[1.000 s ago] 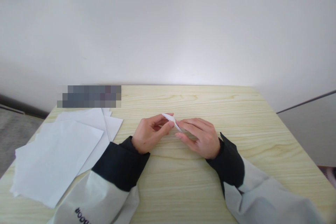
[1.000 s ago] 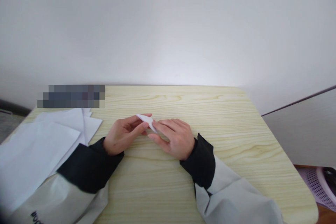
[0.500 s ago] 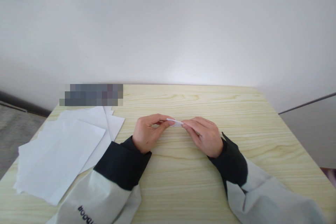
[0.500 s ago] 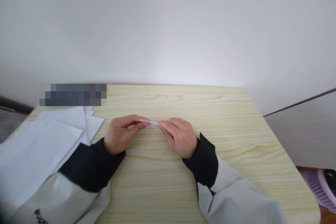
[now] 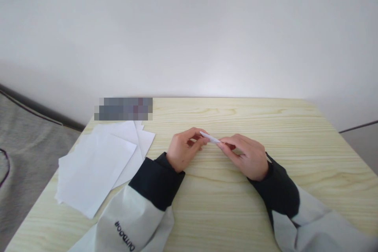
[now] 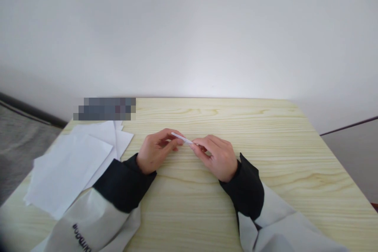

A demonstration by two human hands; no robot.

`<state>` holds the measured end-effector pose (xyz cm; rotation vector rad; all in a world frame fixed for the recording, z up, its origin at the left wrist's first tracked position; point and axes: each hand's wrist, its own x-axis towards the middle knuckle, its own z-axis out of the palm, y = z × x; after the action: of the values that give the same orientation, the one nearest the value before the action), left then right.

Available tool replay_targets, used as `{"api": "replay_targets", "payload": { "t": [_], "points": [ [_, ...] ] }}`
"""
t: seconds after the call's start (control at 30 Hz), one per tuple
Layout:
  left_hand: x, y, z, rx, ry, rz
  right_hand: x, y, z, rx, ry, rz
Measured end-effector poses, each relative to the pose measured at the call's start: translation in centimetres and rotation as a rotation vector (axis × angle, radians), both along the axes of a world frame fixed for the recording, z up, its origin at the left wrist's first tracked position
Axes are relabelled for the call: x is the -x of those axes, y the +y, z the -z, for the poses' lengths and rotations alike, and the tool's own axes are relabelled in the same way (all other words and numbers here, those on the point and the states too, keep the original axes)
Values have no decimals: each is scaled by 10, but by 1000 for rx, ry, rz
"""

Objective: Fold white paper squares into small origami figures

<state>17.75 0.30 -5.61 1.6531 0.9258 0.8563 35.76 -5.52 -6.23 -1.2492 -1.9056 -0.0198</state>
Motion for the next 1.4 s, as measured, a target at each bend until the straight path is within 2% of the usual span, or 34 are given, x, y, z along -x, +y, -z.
{"api": "replay_targets", "payload": {
  "t": [0.17, 0.4, 0.57, 0.73, 0.93, 1.17, 1.4],
  "points": [
    [-1, 1, 2, 42, -39, -70, 0, 1, -1, 2, -20, 19],
    [0, 1, 2, 13, 24, -15, 0, 0, -2, -5, -14, 7],
    [-1, 1, 2, 67, -13, -77, 0, 0, -3, -6, 2, 11],
    [1, -1, 0, 46, 22, 50, 0, 0, -2, -4, -21, -11],
    [2, -1, -1, -40, 100, 7, -2, 1, 2, 87, -80, -180],
    [3, -2, 0, -81, 23, 66, 0, -1, 1, 98, 35, -101],
    [4, 0, -3, -123, 17, 89, 0, -1, 0, 111, 44, -145]
  ]
}}
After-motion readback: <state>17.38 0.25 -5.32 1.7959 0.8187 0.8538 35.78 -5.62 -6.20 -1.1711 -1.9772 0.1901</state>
